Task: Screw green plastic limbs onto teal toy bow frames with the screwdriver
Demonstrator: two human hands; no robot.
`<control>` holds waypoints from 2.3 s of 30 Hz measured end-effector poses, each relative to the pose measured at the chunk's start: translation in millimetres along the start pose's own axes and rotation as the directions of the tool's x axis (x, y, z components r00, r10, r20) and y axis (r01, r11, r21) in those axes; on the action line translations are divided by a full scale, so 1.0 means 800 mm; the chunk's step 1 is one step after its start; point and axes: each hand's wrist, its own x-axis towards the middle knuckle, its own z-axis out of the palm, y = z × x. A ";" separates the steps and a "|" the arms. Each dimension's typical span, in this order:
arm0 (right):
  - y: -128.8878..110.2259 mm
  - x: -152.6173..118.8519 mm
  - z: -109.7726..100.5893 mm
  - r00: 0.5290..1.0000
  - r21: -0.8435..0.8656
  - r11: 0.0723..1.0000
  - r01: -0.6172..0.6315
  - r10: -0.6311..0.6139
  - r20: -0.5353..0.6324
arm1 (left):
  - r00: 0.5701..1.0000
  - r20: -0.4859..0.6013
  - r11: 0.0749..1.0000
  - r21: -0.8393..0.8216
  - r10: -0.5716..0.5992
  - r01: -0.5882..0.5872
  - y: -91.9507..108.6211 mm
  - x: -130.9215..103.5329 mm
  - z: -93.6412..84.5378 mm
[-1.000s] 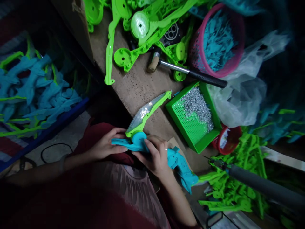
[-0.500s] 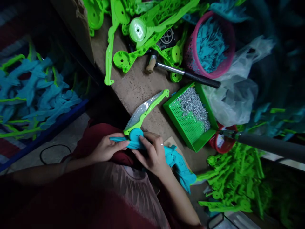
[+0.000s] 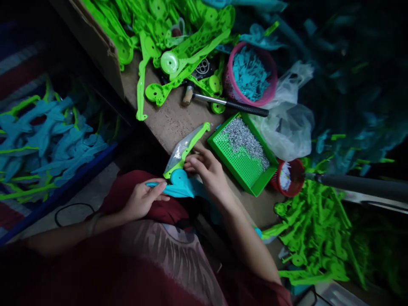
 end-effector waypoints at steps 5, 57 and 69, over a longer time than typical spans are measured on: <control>-0.015 0.042 0.022 0.989 -0.121 0.985 0.124 -0.114 0.091 | 0.997 0.069 0.998 0.053 0.028 -0.032 0.009 0.000 0.005; -0.004 -0.082 -0.071 0.753 -0.921 -0.009 0.388 -0.573 0.323 | 0.988 0.038 0.915 0.374 0.147 -0.150 0.028 0.022 0.045; -0.037 -0.093 -0.017 0.720 -0.871 -0.407 0.274 -0.513 0.466 | 0.846 0.158 0.497 0.748 0.510 -0.439 0.055 0.006 0.068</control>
